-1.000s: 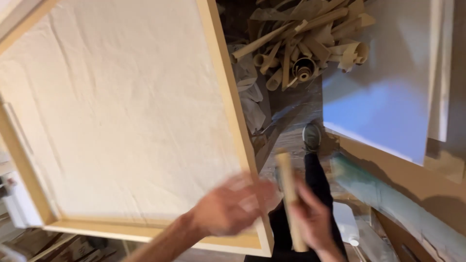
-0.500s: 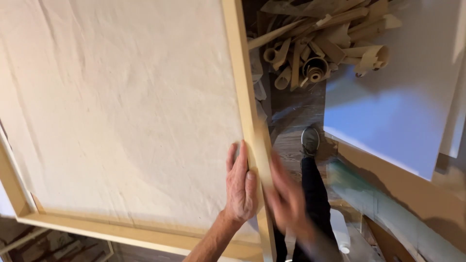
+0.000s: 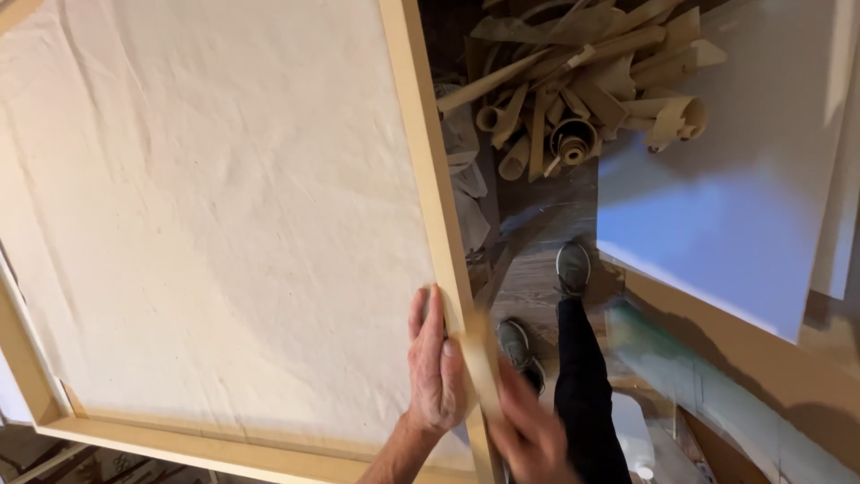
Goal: Sanding the edges and corners of a large wooden picture frame using a sanding block.
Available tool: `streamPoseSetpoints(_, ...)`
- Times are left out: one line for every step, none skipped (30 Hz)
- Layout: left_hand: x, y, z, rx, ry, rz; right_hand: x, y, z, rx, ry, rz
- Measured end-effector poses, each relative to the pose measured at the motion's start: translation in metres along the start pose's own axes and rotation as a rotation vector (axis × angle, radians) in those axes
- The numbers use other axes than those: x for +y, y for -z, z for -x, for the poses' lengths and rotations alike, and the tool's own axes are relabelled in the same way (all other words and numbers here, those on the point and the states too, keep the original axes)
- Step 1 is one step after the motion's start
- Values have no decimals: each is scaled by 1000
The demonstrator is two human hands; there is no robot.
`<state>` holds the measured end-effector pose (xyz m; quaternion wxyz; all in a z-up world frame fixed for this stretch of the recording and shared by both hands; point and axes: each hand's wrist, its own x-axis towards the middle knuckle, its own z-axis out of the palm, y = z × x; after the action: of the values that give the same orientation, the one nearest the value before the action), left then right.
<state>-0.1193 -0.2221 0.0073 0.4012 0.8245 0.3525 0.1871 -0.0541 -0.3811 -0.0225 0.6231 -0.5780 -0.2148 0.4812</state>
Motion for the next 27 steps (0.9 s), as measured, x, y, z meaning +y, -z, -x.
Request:
streamPoseSetpoints(-2,-1,4,-10,-1,4,7,-1,-52,10,-4,0)
streamPoseSetpoints(-2,-1,9,-15,22,4,6,-1,-102,62,197,21)
streamPoseSetpoints(-7,0,7,-5,30,-8,-1,-3,-163,105,418,36)
streamPoseSetpoints(-12,-2,5,1,15,-17,-9,-4,-201,105,435,30)
streamPoseSetpoints(-13,-2,9,0,19,-18,-17,-6,-232,120,513,14)
streamPoseSetpoints(-16,-3,12,-1,22,-19,-23,-9,-264,134,591,-1)
streamPoseSetpoints(-12,-1,21,-15,49,-6,-20,-8,-228,137,560,9)
streamPoseSetpoints(-9,1,28,-22,61,-16,-18,-8,-193,93,413,-136)
streamPoseSetpoints(-20,0,14,-10,23,-33,-18,-6,-182,49,318,-279)
streamPoseSetpoints(-20,-5,8,-6,0,-25,5,2,-130,54,341,-269)
streamPoseSetpoints(-16,-3,8,-2,13,-20,19,2,-69,23,255,-108)
streamPoseSetpoints(-13,-3,8,2,25,-15,24,4,-5,-8,171,54)
streamPoseSetpoints(-11,-1,9,-2,33,-18,35,0,13,-9,163,49)
streamPoseSetpoints(-8,0,10,11,51,-17,47,-3,31,13,148,-27)
streamPoseSetpoints(-7,-3,7,18,55,-7,60,-4,47,50,142,-97)
streamPoseSetpoints(-9,-5,6,9,50,-1,42,-2,3,62,142,-93)
streamPoseSetpoints(-10,-3,6,7,24,-17,23,-2,-39,68,212,-57)
streamPoseSetpoints(-10,-2,7,5,-2,-33,4,-1,-81,74,282,-20)
streamPoseSetpoints(-9,-2,6,13,-11,-44,7,-5,-143,68,295,-28)
streamPoseSetpoints(-8,-2,6,6,41,-21,1,-5,-203,85,481,-5)
streamPoseSetpoints(-6,-3,6,-12,97,6,-12,-5,-260,110,659,20)
streamPoseSetpoints(-11,1,2,-16,92,-1,-21,-8,-269,116,663,14)
streamPoseSetpoints(-11,2,7,-18,79,-20,-29,-7,-269,94,610,-72)
streamPoseSetpoints(-11,3,10,-20,66,-39,-36,-7,-269,74,558,-158)
streamPoseSetpoints(-14,-1,16,-20,54,-28,-17,-4,-219,78,567,-146)
streamPoseSetpoints(-17,-3,20,-15,16,-6,-6,-3,-166,35,384,-198)
streamPoseSetpoints(-24,-2,20,12,-28,-5,-2,-4,-116,-33,214,-262)
